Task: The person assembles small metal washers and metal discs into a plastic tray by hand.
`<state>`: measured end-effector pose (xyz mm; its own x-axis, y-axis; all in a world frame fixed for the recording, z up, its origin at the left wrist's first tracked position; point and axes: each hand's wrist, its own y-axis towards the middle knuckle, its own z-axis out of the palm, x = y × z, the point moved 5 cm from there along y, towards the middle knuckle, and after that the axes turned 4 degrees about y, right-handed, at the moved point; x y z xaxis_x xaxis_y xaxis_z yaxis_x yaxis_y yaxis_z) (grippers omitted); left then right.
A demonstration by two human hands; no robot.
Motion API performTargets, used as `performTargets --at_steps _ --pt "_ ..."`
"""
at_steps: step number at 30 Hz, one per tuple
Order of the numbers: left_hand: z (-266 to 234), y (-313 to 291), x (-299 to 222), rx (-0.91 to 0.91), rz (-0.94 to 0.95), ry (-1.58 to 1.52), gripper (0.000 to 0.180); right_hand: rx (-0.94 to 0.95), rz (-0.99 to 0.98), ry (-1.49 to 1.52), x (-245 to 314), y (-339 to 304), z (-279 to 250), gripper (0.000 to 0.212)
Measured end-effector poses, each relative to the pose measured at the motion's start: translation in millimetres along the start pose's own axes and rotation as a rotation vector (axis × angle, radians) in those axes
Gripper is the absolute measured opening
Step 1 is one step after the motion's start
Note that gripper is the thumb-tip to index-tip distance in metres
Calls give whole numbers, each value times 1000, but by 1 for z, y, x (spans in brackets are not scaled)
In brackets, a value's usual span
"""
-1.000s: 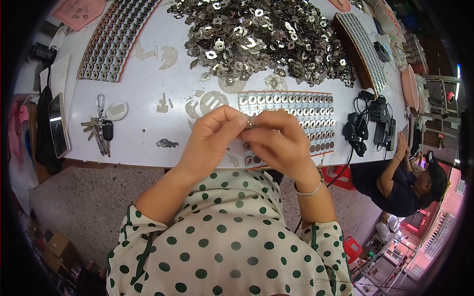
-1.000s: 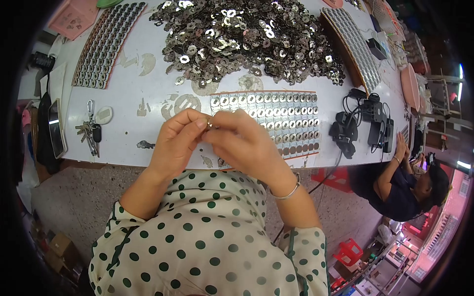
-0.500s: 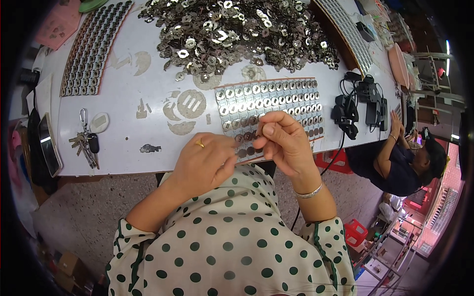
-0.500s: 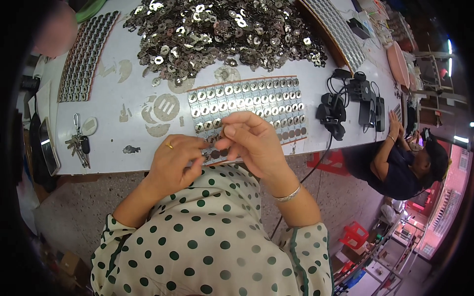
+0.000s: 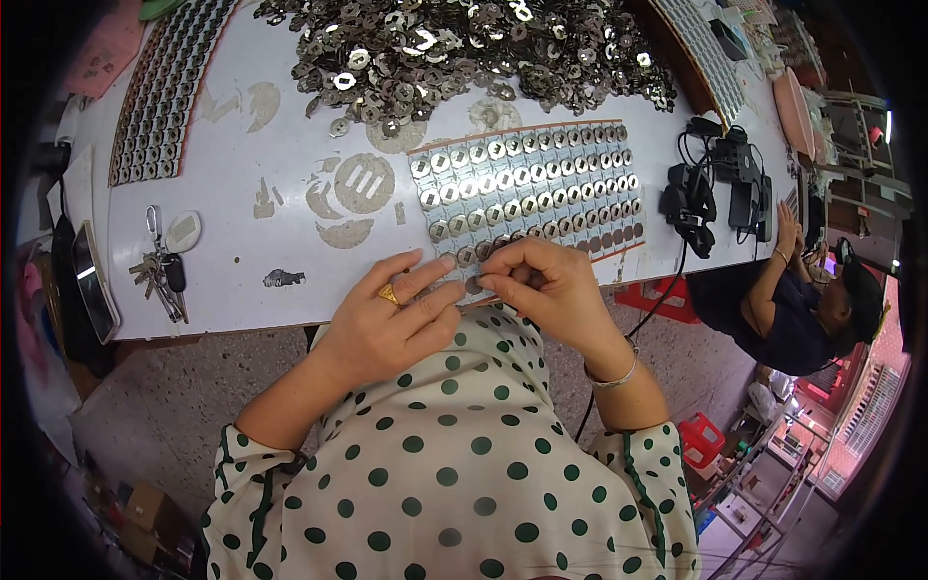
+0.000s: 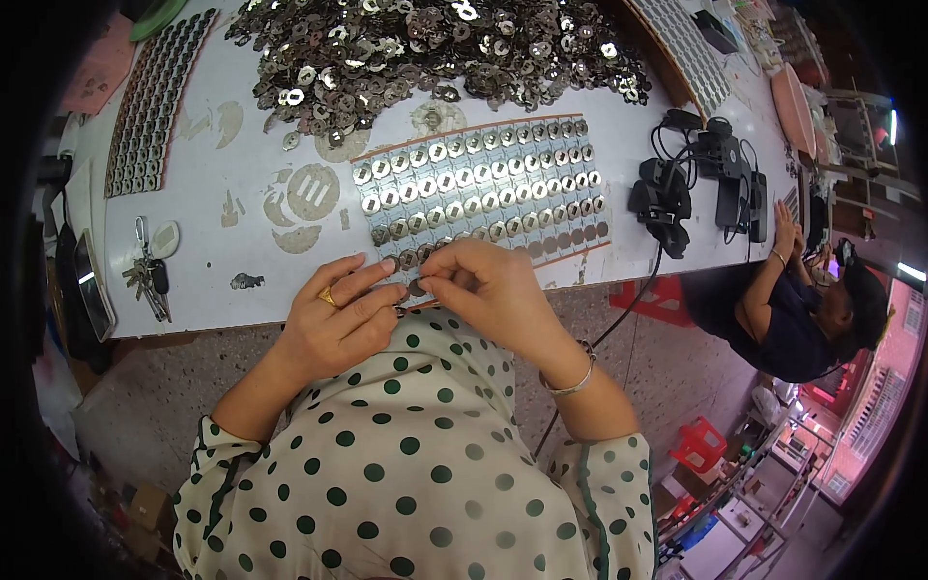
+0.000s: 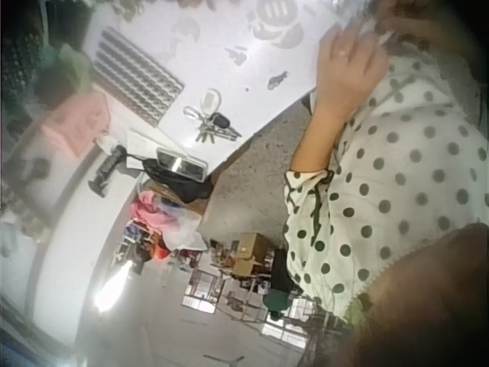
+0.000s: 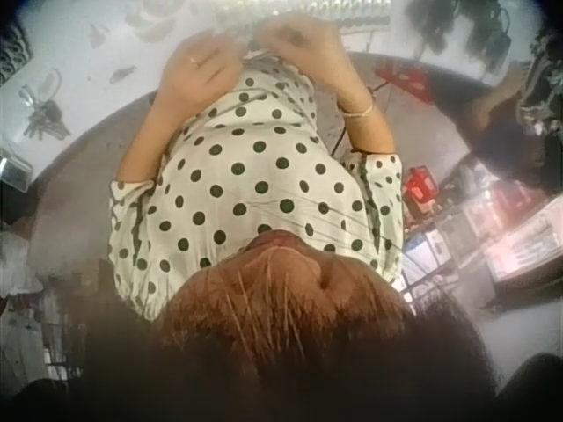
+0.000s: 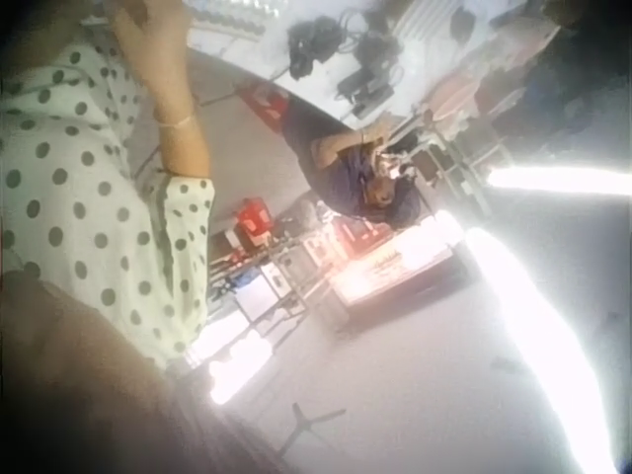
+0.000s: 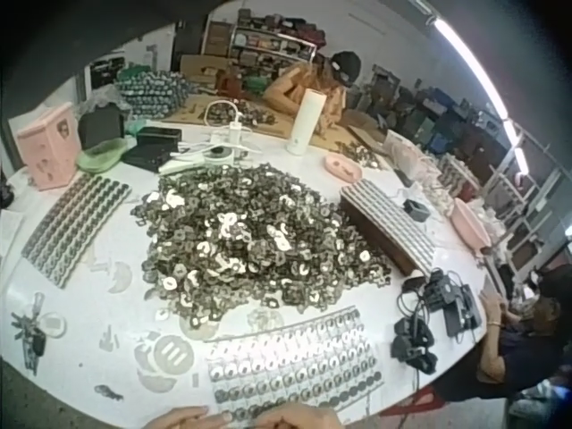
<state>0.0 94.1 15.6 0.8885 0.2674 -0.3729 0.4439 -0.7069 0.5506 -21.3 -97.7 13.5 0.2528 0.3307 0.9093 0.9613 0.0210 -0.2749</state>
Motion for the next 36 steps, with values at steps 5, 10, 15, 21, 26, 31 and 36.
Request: performTargets --at_steps 5,10,15,21,26,31,36 --pt "1 2 0 11 -22 8 11 35 -54 -93 4 -4 5 14" --pt "2 5 0 -1 -100 -5 14 -6 -200 -188 8 -6 11 16" --pt "3 5 2 -41 -148 24 17 -77 -168 -206 5 -9 13 18" --pt "3 3 3 -27 -175 -8 14 -76 -254 -241 7 -10 14 20" --pt "-6 7 13 -68 -350 -204 13 -2 -191 -214 16 -8 6 21" --pt "-6 2 21 10 -918 -871 7 -61 -277 -3 25 -8 -1 33" --pt "1 10 18 44 -908 -1074 7 19 -337 115 42 -2 3 33"
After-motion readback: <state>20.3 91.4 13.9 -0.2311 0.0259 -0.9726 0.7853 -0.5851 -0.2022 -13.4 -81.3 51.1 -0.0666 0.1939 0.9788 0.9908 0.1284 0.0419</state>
